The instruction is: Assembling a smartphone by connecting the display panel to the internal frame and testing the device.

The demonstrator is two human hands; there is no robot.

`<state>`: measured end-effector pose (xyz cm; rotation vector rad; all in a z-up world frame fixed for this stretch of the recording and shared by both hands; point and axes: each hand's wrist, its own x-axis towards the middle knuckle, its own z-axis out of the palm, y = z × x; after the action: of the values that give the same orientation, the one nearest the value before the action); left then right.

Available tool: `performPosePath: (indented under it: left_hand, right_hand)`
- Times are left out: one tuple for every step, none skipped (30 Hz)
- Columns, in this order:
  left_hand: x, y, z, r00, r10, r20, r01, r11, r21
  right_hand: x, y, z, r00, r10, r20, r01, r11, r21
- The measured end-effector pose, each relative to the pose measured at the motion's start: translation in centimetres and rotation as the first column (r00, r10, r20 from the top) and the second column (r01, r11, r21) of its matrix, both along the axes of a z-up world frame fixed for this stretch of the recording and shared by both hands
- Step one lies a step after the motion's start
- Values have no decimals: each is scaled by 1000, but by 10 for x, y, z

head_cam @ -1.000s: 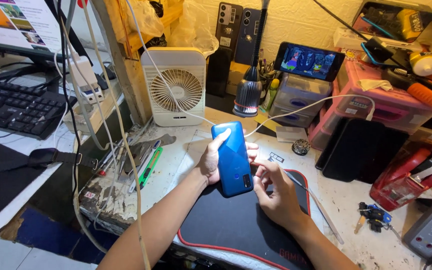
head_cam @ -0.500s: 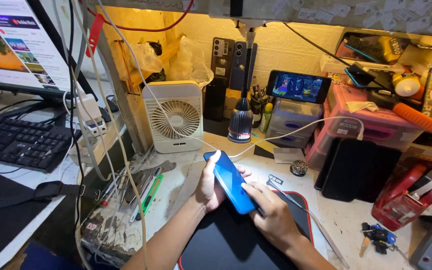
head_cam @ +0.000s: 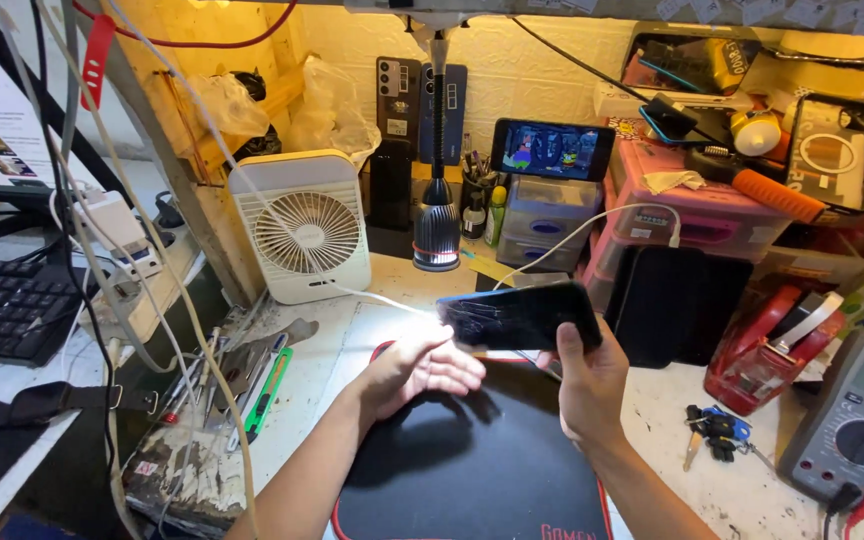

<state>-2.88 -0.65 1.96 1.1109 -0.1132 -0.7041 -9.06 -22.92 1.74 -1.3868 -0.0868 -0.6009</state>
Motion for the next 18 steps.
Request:
performPosePath:
  left_hand:
    - [0,1,-10,994,-94,50,92,995,31]
    - [0,1,-20,977,-188,97,182,981,67]
    - [0,1,-21,977,-191,98,185,981,66]
    - [-1,0,-22,958,-248,142,234,966,107]
    - [-3,-1,-24,935,-307,179,282,948,150]
    - [-7,-2,-20,934,-311,178,287,946,149]
    - [-9,-3,-15,950,-249,187,244,969,46]
    - [-11,-5,-10,964,-185,189,199,978,-57]
    - [-6,-4,-25,963,-188,192,202,978,-55]
    - [0,-2,-41,971,-153,185,167,984,-62]
    - [5,0,-57,978,-115,176,129,989,-69]
    - [0,-2,-44,977,-117,176,130,989,-67]
    - [-5,-3,-31,980,-135,146,147,986,-76]
    - [-10,-3,-19,982,-153,115,163,983,-85]
    - [-10,-5,-18,982,-153,113,163,983,-85]
    - [-11,-6,-17,979,-157,127,168,983,-77]
    - [-10,-7,-14,977,-157,146,168,983,-71]
    - [-12,-5,-4,977,-152,148,164,984,-72]
  right_hand:
    - [1,-2,4,1000,-23,15,22,998,55]
    - [3,-5,7,998,-47,28,44,993,110]
    - [0,-6,14,998,-50,29,47,993,109]
    - [-2,-7,21,996,-26,-85,41,983,182]
    - [-5,-7,26,980,5,-198,47,966,255]
    - [-5,-7,24,980,0,-200,52,966,255]
    - [-3,-8,22,971,33,-238,37,958,284]
    - [-1,-9,20,959,68,-275,23,949,314]
    - [-1,-7,21,960,65,-272,25,949,315]
    - [0,-6,21,956,87,-282,4,952,306]
    - [0,-4,22,950,111,-294,-19,954,298]
    - [6,-10,6,950,110,-293,-18,954,299]
    - [12,-15,-10,949,205,-240,-112,929,352]
    - [18,-21,-25,938,296,-182,-205,894,399]
    - [14,-19,-22,937,296,-184,-204,894,399]
    - [10,-16,-18,911,371,-182,-279,877,392]
    - [9,-14,-13,876,448,-178,-358,852,382]
    - [7,-10,-5,875,451,-177,-362,851,380]
